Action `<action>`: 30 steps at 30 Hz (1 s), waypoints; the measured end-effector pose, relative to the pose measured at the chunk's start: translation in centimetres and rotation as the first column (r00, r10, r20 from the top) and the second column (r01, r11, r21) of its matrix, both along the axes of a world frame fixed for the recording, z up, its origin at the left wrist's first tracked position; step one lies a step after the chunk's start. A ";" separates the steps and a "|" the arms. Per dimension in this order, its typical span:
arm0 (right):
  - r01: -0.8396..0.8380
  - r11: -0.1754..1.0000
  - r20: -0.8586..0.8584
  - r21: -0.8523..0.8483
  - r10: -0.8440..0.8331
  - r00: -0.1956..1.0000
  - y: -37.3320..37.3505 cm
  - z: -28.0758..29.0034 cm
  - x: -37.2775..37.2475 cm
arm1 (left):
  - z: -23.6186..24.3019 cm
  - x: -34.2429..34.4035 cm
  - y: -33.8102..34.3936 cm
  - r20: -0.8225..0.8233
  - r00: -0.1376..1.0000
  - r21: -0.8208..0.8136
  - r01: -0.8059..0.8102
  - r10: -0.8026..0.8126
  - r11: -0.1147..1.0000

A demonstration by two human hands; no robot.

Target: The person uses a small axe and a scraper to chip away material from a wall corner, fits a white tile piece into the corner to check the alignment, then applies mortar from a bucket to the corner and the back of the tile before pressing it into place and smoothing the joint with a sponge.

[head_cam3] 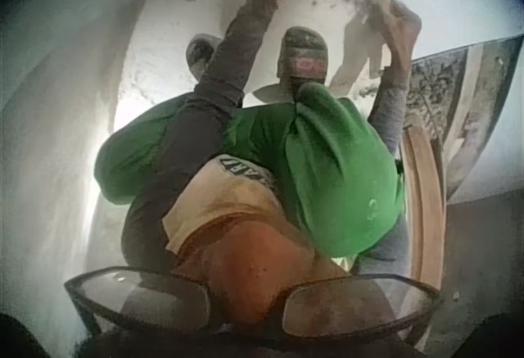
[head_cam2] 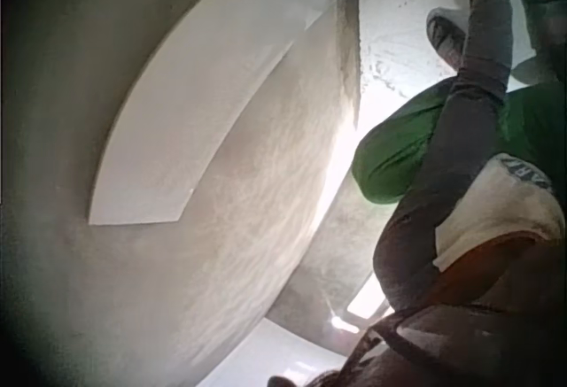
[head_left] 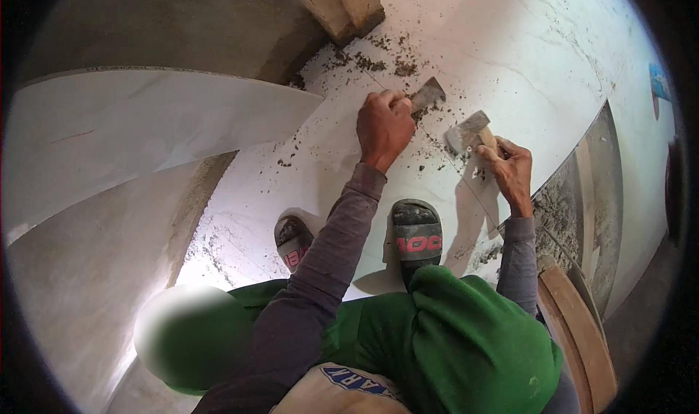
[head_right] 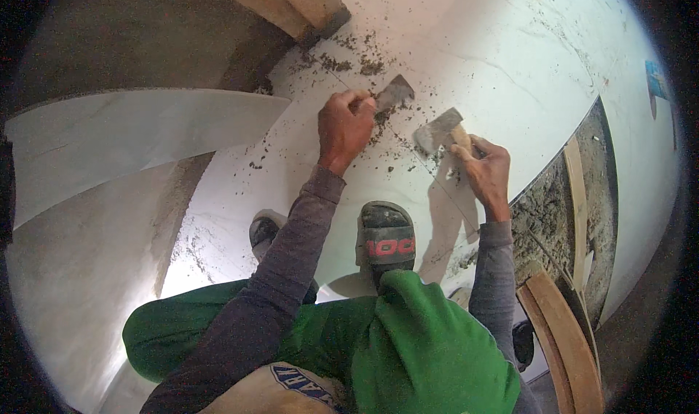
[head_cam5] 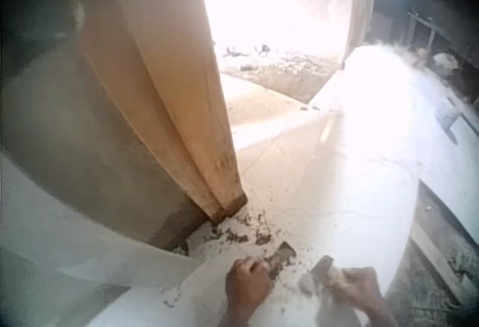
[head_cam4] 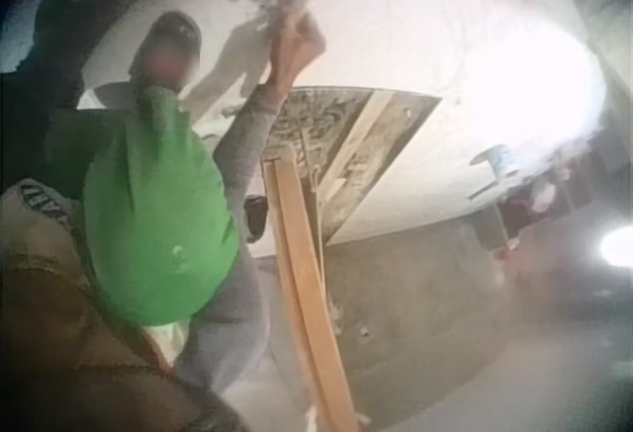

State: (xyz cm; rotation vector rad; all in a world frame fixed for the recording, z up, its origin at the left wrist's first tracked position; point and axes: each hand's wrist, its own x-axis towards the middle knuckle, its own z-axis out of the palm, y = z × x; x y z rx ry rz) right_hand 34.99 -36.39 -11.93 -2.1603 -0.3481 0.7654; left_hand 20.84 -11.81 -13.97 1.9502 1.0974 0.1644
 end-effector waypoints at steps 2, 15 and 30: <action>-0.017 0.999 0.037 -0.035 0.019 0.999 -0.6 -0.1 0.6 | -0.1 -0.4 0.7 0.004 0.996 -0.044 -0.087 0.088 0.995; -0.006 0.989 0.185 -0.151 0.035 0.982 -0.9 -0.8 1.0 | -0.2 1.1 6.7 -0.242 0.966 0.267 -0.027 0.094 0.963; -0.016 0.857 0.499 -0.515 0.315 0.807 1.1 1.5 -0.5 | 4.3 -3.2 1.1 0.205 0.802 0.148 -0.593 0.562 0.792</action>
